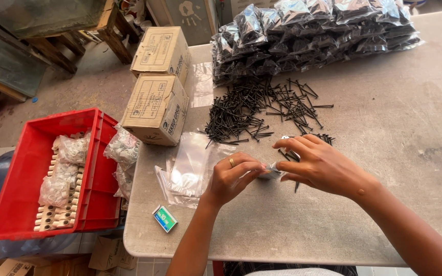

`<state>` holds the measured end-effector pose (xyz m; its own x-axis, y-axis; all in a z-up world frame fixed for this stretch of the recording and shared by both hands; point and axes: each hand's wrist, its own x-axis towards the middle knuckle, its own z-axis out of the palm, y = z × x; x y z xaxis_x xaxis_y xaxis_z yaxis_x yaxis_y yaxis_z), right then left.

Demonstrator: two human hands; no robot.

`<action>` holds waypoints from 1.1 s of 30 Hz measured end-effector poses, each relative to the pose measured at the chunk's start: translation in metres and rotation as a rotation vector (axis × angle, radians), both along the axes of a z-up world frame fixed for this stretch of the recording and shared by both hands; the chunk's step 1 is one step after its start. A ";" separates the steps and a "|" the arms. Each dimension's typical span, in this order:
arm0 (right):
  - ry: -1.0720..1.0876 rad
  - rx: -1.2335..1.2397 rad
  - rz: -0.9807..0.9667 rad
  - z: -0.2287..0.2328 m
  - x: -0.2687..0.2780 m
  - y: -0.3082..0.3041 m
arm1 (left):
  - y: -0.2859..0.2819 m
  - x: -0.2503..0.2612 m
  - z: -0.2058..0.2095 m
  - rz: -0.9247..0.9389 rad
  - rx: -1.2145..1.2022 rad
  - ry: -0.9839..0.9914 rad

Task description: The person places black nails into small clear plastic bags and seals them with a handheld stapler. They repeat this process, stacking completed bags on the table while more nails remain loose nearby.

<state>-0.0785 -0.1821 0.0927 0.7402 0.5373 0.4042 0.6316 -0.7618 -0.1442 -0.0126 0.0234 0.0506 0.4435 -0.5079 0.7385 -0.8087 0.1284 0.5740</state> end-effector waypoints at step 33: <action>-0.139 0.815 -0.103 -0.061 -0.006 0.006 | -0.012 -0.007 -0.026 0.163 -0.196 0.116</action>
<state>-0.0843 -0.1761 0.0313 0.6843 -0.0310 0.7285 0.6171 -0.5077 -0.6012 -0.0195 0.0113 0.0245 0.5950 -0.2751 0.7551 -0.7583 0.1193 0.6409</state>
